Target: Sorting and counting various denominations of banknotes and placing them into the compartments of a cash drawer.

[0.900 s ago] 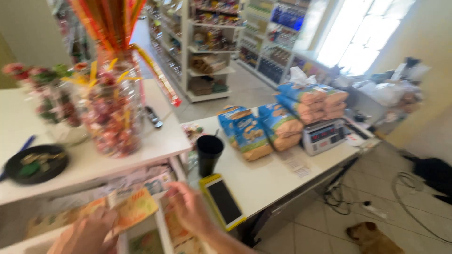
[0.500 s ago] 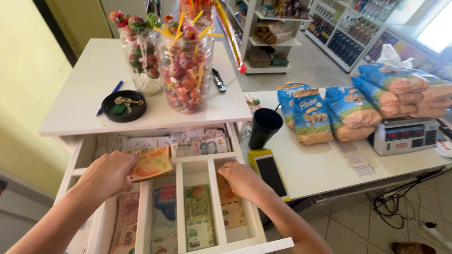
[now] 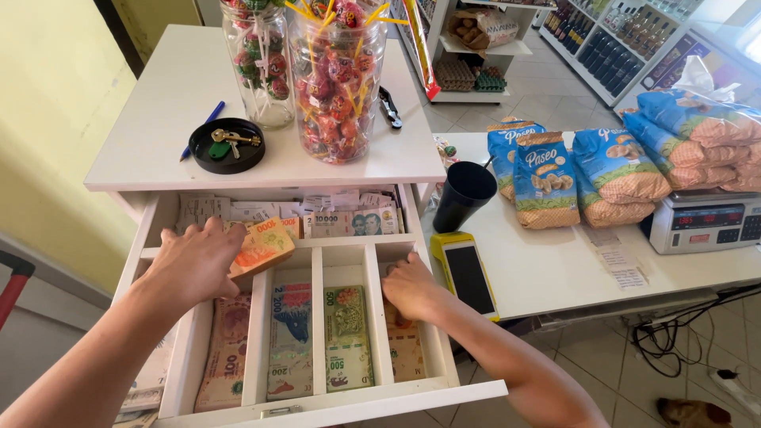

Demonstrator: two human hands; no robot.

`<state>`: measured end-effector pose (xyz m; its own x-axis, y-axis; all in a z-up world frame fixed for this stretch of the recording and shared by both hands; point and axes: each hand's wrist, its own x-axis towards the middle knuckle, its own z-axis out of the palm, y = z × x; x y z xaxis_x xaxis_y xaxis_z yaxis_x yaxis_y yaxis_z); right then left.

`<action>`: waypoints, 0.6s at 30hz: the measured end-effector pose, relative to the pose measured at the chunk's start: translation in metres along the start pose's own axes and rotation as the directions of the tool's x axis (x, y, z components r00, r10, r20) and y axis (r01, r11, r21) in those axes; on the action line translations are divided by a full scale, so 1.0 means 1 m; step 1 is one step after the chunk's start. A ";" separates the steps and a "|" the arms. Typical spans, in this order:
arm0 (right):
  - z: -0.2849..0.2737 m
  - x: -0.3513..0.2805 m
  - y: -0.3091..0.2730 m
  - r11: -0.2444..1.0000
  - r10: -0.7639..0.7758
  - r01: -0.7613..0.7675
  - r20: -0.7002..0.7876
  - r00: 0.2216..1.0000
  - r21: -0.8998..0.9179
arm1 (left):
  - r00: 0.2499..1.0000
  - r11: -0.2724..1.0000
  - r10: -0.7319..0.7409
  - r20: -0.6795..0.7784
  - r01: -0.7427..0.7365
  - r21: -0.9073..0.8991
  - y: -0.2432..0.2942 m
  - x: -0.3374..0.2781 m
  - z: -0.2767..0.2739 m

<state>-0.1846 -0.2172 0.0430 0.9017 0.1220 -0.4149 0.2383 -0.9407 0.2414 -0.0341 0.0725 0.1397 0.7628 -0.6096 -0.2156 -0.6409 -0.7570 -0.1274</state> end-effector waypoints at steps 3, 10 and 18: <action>0.003 -0.007 0.003 0.997 -0.067 0.067 0.013 0.998 0.047 | 0.997 1.000 0.008 -0.081 -0.006 0.028 0.004 -0.003 0.001; -0.115 -0.092 0.018 0.840 0.050 -0.086 0.080 0.996 0.537 | 0.972 0.902 0.088 -0.220 -0.171 -0.396 0.048 -0.028 -0.042; -0.150 -0.110 -0.001 0.490 0.066 0.633 -0.750 0.658 0.599 | 0.859 0.293 0.371 -0.352 -0.468 -0.833 0.102 -0.064 -0.055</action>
<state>-0.2300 -0.1821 0.2200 0.8799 0.2557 0.4005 0.4716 -0.5729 -0.6703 -0.1433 0.0215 0.1937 0.4476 -0.8876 0.1086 -0.4739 -0.1325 0.8706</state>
